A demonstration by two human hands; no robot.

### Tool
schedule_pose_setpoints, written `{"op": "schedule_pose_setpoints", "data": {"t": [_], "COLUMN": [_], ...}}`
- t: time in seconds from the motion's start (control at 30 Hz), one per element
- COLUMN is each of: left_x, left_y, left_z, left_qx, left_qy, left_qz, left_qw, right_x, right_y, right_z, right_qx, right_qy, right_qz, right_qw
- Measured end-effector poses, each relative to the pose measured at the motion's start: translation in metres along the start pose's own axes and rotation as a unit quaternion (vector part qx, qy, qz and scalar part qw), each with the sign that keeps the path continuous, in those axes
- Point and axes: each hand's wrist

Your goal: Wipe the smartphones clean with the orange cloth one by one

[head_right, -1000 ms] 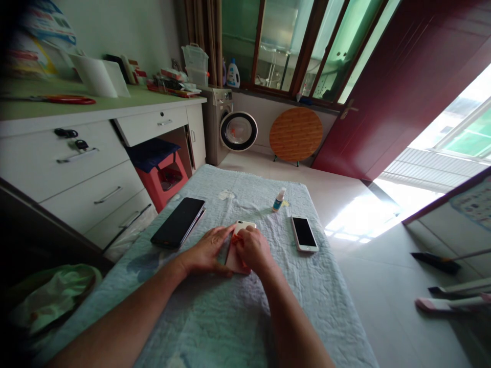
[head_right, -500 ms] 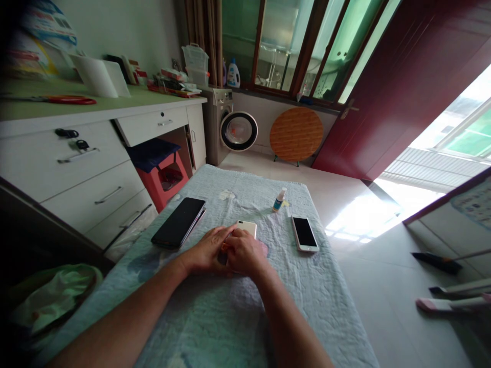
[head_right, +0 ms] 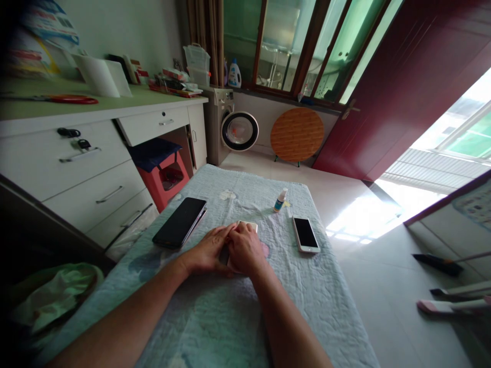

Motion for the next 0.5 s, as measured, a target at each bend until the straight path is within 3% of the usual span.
{"op": "schedule_pose_setpoints", "data": {"t": [0.17,0.5], "left_x": [0.0,0.0], "left_y": [-0.001,0.001], "left_z": [0.0,-0.002], "left_qx": [-0.002,0.009], "left_qy": [-0.004,-0.01], "left_qz": [-0.003,-0.001], "left_qw": [1.0,1.0], "right_x": [-0.004,0.002], "right_y": [0.002,-0.011], "right_z": [0.004,-0.004], "right_qx": [0.008,-0.024], "right_qy": [0.009,-0.02], "right_qz": [0.008,-0.054], "right_qw": [1.0,0.998]}}
Point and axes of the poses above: each hand's wrist, its own x-axis away from the middle knuckle, its own y-axis out of the palm, z = x × y, and after that the axes turned 6 degrees about -x, right-handed
